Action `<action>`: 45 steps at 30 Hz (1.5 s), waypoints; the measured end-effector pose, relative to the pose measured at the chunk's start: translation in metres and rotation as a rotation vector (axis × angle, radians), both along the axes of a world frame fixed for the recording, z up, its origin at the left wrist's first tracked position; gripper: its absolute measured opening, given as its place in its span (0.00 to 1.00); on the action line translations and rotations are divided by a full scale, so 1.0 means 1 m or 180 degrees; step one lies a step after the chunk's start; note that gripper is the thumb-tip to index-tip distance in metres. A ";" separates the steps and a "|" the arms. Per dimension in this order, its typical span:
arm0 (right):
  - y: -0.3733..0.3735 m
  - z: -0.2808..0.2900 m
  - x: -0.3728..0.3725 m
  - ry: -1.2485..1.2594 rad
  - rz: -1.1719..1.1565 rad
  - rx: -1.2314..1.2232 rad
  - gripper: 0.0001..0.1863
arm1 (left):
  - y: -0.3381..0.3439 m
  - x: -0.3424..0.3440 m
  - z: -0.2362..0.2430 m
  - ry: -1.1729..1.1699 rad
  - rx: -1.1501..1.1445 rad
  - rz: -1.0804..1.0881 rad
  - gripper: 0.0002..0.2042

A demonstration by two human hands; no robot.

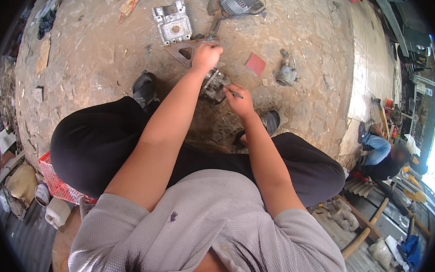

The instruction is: The person sits on the floor and uses a small metal tool to scrape and clean a mechanical part. They repeatedly scrape the surface and edges of the part, occasionally repositioning it with their hands.

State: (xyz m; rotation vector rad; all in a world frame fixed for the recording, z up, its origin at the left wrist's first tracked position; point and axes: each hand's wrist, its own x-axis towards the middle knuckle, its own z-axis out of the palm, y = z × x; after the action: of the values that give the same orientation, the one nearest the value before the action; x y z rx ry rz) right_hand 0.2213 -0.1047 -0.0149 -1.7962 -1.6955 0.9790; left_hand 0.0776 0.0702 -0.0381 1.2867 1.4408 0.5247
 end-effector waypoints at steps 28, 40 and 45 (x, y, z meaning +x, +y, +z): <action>0.010 0.009 -0.025 -0.0713 0.0848 0.0784 0.10 | 0.002 -0.006 -0.019 -0.0444 0.0374 0.0172 0.17; 0.014 0.012 -0.024 -0.0638 0.0807 0.0973 0.07 | 0.001 -0.005 -0.014 -0.0469 0.0357 0.0122 0.16; 0.013 0.014 -0.021 -0.0953 0.1056 0.0586 0.07 | 0.004 -0.009 -0.023 -0.0536 0.0375 0.0162 0.16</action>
State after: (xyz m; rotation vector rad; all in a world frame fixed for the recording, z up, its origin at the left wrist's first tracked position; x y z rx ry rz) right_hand 0.1999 -0.0917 -0.0004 -1.6349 -2.2434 0.6725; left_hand 0.0689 0.0738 -0.0609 1.2686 1.3208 0.7438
